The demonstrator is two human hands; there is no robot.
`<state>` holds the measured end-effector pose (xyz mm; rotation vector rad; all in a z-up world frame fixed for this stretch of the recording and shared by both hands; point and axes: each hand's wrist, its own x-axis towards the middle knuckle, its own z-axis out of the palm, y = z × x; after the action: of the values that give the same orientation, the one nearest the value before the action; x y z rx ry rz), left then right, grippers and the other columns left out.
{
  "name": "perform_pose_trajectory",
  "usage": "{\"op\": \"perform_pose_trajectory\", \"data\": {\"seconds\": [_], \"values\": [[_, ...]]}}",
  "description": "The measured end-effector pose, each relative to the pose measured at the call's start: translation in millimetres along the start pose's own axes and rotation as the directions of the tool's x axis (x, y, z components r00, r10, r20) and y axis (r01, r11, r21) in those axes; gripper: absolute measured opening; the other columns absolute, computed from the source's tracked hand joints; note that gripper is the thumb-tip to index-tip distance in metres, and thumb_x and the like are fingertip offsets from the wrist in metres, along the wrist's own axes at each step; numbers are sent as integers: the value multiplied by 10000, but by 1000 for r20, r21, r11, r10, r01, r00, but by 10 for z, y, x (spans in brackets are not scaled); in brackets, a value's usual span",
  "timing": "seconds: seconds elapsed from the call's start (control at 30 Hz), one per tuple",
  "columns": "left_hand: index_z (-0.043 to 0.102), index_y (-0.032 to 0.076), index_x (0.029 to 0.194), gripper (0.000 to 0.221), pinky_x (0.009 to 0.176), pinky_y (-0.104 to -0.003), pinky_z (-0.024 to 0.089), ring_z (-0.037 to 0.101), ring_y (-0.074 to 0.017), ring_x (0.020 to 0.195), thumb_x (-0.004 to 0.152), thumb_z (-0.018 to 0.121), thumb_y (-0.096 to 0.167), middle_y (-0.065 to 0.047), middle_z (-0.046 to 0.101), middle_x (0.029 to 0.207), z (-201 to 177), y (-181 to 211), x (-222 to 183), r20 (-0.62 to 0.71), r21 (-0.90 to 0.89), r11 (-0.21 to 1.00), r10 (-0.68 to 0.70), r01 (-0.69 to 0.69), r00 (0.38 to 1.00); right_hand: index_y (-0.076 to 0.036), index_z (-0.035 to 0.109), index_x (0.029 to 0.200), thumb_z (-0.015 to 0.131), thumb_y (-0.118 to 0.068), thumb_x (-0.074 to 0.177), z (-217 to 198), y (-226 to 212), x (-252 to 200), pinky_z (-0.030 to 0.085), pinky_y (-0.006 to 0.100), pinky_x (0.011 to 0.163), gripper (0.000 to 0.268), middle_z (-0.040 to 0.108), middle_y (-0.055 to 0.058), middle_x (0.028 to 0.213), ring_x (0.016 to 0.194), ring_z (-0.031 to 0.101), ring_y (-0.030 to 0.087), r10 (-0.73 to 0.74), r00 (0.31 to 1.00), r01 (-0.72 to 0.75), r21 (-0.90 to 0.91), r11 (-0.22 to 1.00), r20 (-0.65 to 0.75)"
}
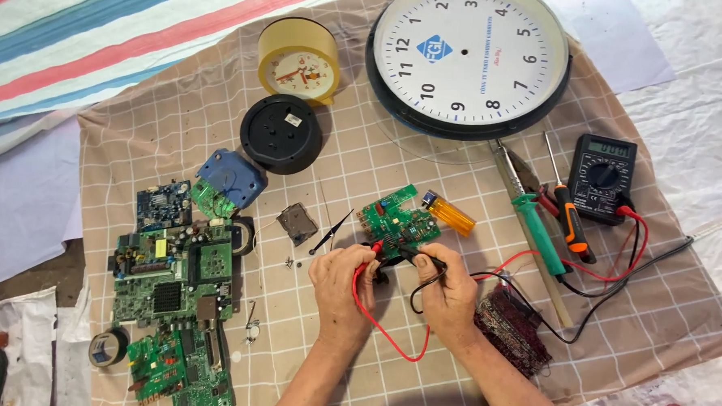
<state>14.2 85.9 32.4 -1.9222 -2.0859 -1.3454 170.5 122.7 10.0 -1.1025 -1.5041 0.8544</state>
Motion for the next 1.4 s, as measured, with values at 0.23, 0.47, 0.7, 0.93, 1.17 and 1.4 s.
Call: {"op": "perform_pose_trajectory", "data": {"seconds": [0.23, 0.47, 0.7, 0.93, 1.17, 1.4], "values": [[721, 228, 1011, 79, 967, -362, 404, 658, -198, 948, 939, 752, 234, 58, 766, 1014, 119, -143, -42, -104, -44, 998, 34, -39, 994, -23, 747, 1059, 727, -92, 949, 106, 20, 33, 604, 371, 757, 132, 773, 153, 910, 879, 774, 278, -37, 989, 38, 3, 999, -146], [720, 242, 1069, 148, 989, -390, 391, 650, -206, 995, 1010, 605, 315, 58, 745, 1087, 141, -279, -199, 94, 115, 993, 0, -11, 996, -77, 653, 1118, 610, -173, 1014, 40, 32, 12, 550, 308, 804, 148, 715, 58, 991, 863, 681, 173, -39, 998, 39, 0, 999, -41], [702, 273, 1046, 93, 1015, -341, 363, 643, -146, 989, 1020, 630, 327, 109, 730, 1120, 160, -279, -226, 34, 216, 976, 10, -17, 999, -27, 621, 1131, 601, -92, 1027, 33, -40, 75, 575, 289, 716, 124, 697, 104, 939, 814, 677, 173, -130, 992, 129, 89, 988, 6], [717, 206, 1120, 219, 936, -381, 478, 672, -267, 991, 975, 560, 159, -97, 709, 1139, -298, 217, -572, -83, -56, 994, 94, -99, 992, -24, 686, 1165, 628, -97, 999, -246, -270, -141, 559, 340, 948, 190, 733, 123, 1110, 1035, 724, 242, -182, 982, 187, 160, 969, -50], [643, 157, 1380, 428, 843, -399, 419, 563, -237, 915, 958, 592, 210, -75, 589, 1030, -305, 693, -755, 112, -113, 991, 83, -70, 990, -58, 720, 1084, 707, -242, 917, -648, -772, -671, 569, 263, 791, 248, 752, 66, 979, 861, 717, 138, -37, 986, 17, 122, 992, 164], [534, 217, 1515, 503, 808, -404, 291, 530, -185, 866, 1123, 332, 458, -9, 545, 981, -225, 714, -824, 200, -132, 988, 111, -85, 974, -81, 738, 1056, 814, -226, 828, -659, -831, -783, 556, 282, 732, 280, 719, 70, 1004, 829, 691, 160, 246, 945, -252, 1, 968, 215]]}}
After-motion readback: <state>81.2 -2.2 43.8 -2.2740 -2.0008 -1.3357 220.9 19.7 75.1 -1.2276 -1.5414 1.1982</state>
